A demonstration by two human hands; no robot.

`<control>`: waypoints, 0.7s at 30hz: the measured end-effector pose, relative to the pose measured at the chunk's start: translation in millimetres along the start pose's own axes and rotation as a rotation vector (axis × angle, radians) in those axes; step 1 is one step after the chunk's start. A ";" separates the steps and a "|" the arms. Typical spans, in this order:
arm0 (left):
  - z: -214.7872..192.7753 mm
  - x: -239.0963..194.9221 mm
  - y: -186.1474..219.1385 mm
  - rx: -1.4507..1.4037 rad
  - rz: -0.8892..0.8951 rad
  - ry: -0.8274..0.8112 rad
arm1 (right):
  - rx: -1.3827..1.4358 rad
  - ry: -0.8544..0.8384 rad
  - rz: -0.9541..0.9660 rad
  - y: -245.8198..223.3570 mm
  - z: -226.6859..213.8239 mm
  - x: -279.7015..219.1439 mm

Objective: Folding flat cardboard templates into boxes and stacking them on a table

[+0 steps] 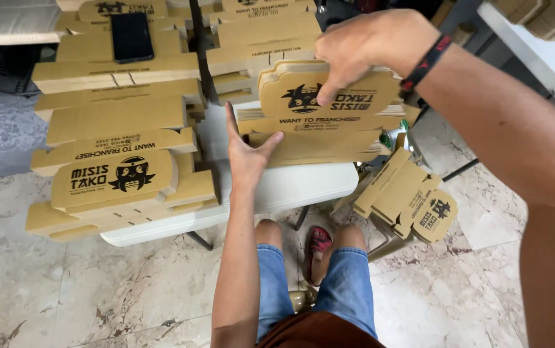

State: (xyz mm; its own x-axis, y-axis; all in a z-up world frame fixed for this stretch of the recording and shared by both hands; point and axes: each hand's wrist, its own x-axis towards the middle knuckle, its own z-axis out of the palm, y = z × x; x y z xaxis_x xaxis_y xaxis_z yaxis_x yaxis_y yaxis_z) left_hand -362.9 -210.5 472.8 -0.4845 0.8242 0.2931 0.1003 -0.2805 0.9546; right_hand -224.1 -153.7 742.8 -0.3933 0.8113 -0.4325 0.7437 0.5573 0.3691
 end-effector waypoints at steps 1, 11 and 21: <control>2.7 0.3 -7.5 0.002 -0.006 -0.003 | 0.003 -0.006 -0.002 7.7 7.4 14.6; 17.6 7.8 -31.4 -0.095 -0.190 -0.011 | 0.990 0.765 -0.366 78.5 139.2 57.0; 21.7 8.7 -39.5 -0.033 -0.077 -0.002 | 1.642 1.213 -0.072 33.8 161.7 79.1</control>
State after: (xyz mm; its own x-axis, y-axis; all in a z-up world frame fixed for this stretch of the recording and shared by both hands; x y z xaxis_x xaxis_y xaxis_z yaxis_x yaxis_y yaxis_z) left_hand -352.3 -181.6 438.8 -0.4884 0.8448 0.2186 0.0338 -0.2320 0.9721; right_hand -142.7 -99.2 588.1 -0.0054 0.8638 0.5038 0.1284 0.5002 -0.8563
